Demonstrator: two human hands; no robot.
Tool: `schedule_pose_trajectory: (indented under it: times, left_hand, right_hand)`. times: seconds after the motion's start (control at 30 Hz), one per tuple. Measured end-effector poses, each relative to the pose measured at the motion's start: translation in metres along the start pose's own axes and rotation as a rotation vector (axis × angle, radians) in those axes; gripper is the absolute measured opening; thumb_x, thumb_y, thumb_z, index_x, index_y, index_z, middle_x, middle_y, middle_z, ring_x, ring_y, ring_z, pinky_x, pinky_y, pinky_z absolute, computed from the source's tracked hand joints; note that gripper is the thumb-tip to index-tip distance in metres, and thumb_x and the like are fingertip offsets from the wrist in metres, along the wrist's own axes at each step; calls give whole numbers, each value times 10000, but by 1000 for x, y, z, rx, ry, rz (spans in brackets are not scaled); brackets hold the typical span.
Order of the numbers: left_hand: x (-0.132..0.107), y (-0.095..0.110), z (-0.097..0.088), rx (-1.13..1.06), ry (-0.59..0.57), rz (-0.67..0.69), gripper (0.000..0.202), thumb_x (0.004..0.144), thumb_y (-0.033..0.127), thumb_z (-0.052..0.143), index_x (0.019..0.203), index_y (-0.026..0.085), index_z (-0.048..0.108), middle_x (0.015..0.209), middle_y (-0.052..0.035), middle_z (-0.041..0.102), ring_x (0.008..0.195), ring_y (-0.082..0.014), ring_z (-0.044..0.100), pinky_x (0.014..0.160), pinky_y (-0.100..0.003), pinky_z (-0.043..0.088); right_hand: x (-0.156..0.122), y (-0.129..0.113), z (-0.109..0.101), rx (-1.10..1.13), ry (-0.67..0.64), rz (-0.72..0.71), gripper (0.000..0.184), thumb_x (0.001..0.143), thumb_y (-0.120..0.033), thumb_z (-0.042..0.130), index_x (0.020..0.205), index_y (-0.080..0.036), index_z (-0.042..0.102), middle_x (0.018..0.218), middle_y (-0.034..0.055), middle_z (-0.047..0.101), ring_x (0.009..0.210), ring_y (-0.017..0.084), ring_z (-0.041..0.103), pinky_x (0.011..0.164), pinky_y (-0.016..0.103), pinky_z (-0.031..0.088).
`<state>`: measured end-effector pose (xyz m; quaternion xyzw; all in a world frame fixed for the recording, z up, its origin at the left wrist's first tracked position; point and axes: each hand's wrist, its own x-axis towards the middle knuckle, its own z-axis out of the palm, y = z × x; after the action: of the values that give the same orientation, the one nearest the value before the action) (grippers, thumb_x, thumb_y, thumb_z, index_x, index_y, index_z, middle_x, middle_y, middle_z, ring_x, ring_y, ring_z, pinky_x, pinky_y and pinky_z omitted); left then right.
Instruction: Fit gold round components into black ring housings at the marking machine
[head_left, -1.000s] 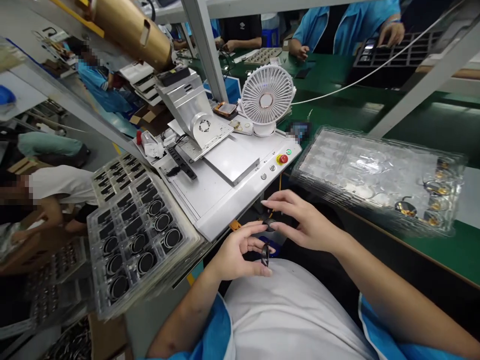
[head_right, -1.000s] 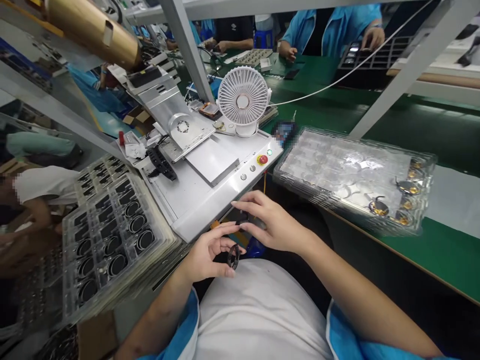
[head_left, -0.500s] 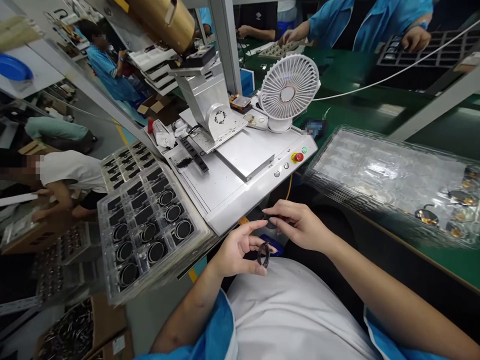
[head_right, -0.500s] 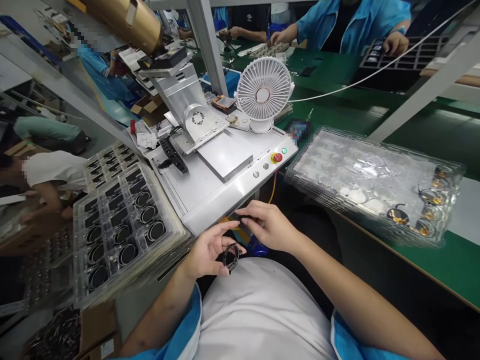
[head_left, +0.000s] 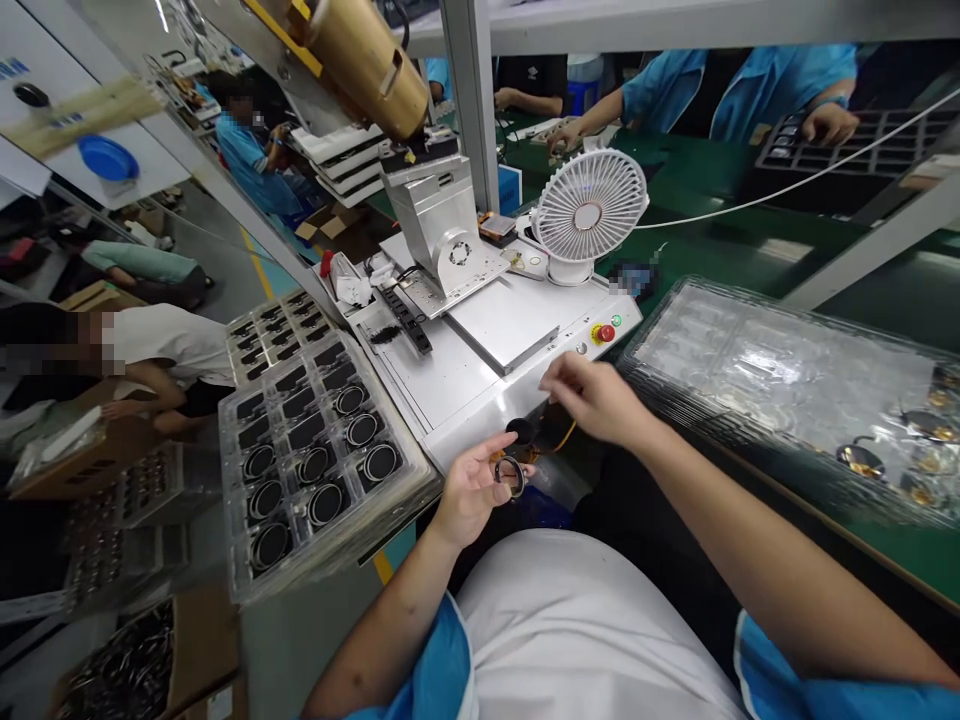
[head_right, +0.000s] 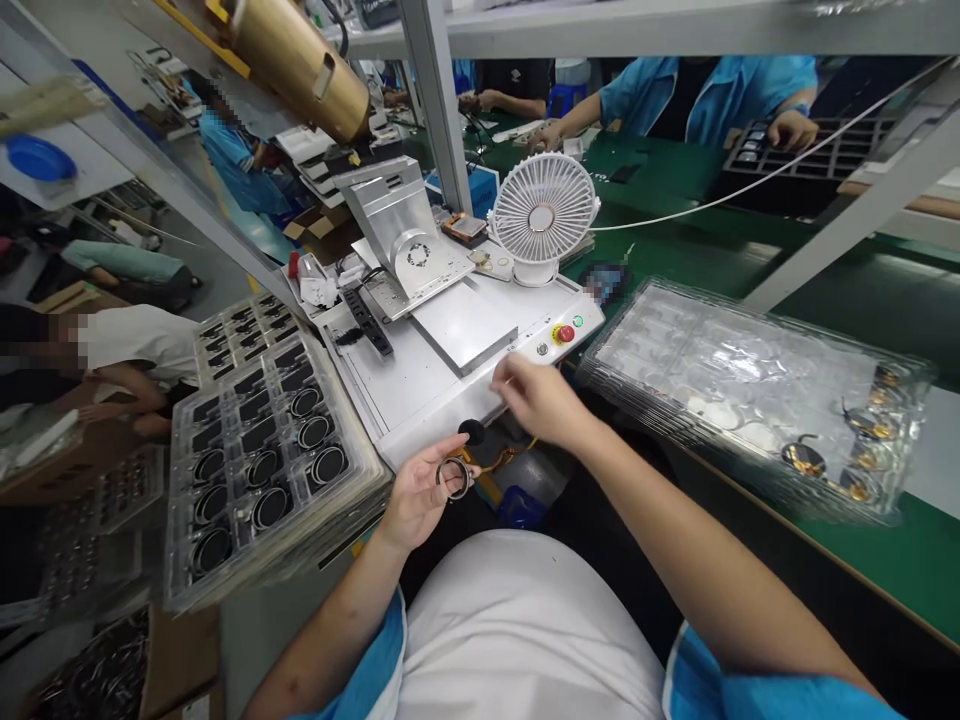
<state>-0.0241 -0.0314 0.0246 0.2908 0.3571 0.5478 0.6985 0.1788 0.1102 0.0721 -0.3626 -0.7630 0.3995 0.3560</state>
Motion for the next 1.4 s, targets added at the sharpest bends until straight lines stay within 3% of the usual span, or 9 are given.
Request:
schedule_pose_trajectory:
  times: [0.13,0.3,0.43,0.53,0.7,0.83,1.03,1.17,1.4]
  left_hand:
    - [-4,1,2,20,3,39,838,569,423,993,1301,150,690,968,-112,795,969,-262,758,926,-365,557]
    - [-18,1,2,104,27,126,912,556,480,991,1352,173,672,1097,-135,756,981,-274,754,885,-350,586]
    - [-28,-7,-1,280,13,224,987,603,456,979,1473,239,567,1523,-211,514,1038,-289,751,874,-361,617]
    - [-28,-19,-1,516,11,342,1010,677,338,955,1550,336,448,1700,-199,210,1066,-281,754,883,-384,641]
    - [-15,-32,6,1078,-108,506,1136,767,280,883,1653,338,174,1693,-226,232,1161,-326,722,929,-451,660]
    - [-4,-32,13,1299,-240,518,1114,833,264,810,1667,305,71,1689,-215,283,1360,-396,597,1014,-509,627]
    - [-5,-34,14,872,-233,495,903,711,334,926,1495,280,480,1727,-221,153,1043,-274,776,919,-422,673]
    - [-5,-35,11,773,-221,474,848,673,301,953,1408,241,535,1716,-250,182,1010,-250,782,919,-404,667]
    - [-1,-31,7,1250,-345,561,769,827,246,813,1490,224,424,1692,-246,285,1319,-353,646,1021,-454,616]
  right_hand:
    - [61,10,-14,212,229,449,157,930,-160,611,874,-223,479,652,-8,688,460,131,581,486,244,492]
    - [89,20,-17,162,310,642,225,893,-154,691,871,-234,482,530,-36,612,371,151,519,398,259,425]
    - [53,27,-5,127,410,542,295,854,-311,786,924,-232,510,527,-54,580,371,133,485,404,248,382]
    - [1,19,19,269,293,419,336,843,-477,774,827,-200,585,567,-20,598,423,113,487,423,240,386]
    - [-62,-8,56,682,23,499,522,756,-603,819,1026,-164,735,912,88,762,763,205,700,611,300,575]
    - [-66,-13,56,784,167,513,437,740,-517,869,974,-172,734,829,38,739,709,154,668,643,273,565]
    - [-68,-7,38,752,65,459,372,798,-490,827,955,-164,740,667,6,682,583,134,624,576,262,553]
    - [-73,-5,35,732,10,525,406,759,-494,851,938,-156,717,654,4,683,500,141,619,506,285,570]
    - [-73,-3,27,748,14,606,471,584,-454,967,839,-141,725,677,33,735,588,181,718,592,285,627]
